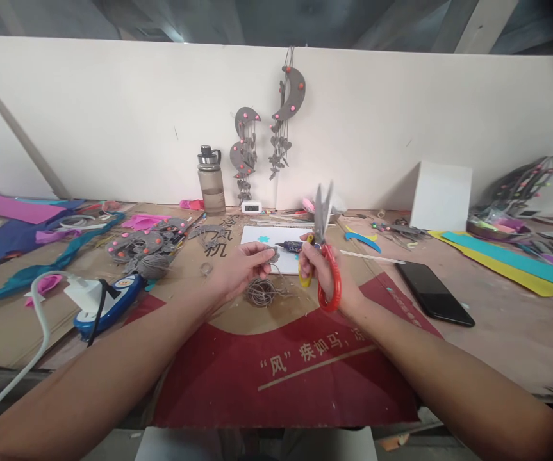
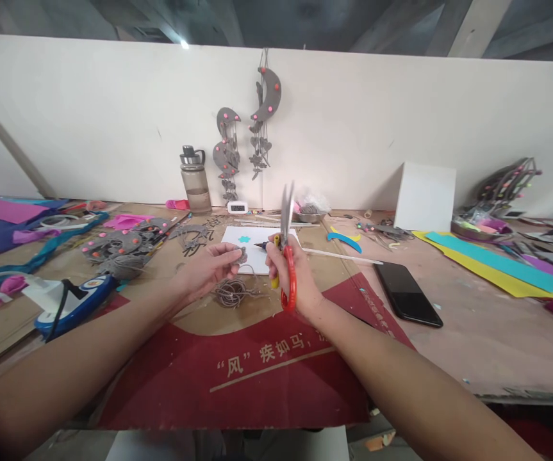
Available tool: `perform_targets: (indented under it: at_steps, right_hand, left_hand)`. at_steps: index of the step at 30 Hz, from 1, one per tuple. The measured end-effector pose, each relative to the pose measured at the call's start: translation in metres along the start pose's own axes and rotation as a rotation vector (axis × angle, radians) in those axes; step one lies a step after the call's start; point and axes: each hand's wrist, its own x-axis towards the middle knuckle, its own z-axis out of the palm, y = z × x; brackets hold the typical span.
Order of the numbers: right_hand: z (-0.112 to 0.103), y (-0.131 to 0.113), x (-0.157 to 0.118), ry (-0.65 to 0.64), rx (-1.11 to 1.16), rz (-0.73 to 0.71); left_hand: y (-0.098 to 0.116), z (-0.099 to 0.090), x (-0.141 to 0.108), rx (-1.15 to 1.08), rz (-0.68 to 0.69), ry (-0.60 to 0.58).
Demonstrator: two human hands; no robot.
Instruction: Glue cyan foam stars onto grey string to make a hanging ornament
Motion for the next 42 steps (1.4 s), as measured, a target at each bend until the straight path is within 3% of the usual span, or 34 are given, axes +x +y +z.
perform_targets:
  at_steps: [4,9,15,30,42]
  right_hand:
    - [0.002,-0.002,-0.003,-0.052,-0.35,-0.097]
    - [0.005,-0.007,-0.007,-0.121,-0.631,-0.059]
    - [0.005,-0.009,-0.009,-0.228,-0.693,-0.113]
    - [0.004,-0.011,-0.01,-0.256,-0.711,-0.177]
    - [0.003,-0.011,-0.012,-0.276,-0.689,-0.165]
  left_hand:
    - [0.005,0.0,0.0,-0.043,0.055,0.018]
    - [0.013,0.003,-0.004,-0.087,0.141,0.017]
    - [0.017,0.006,-0.007,-0.129,0.195,-0.008]
    - [0.014,0.004,-0.008,-0.057,0.201,-0.097]
    - [0.015,0.006,-0.01,-0.066,0.189,-0.09]
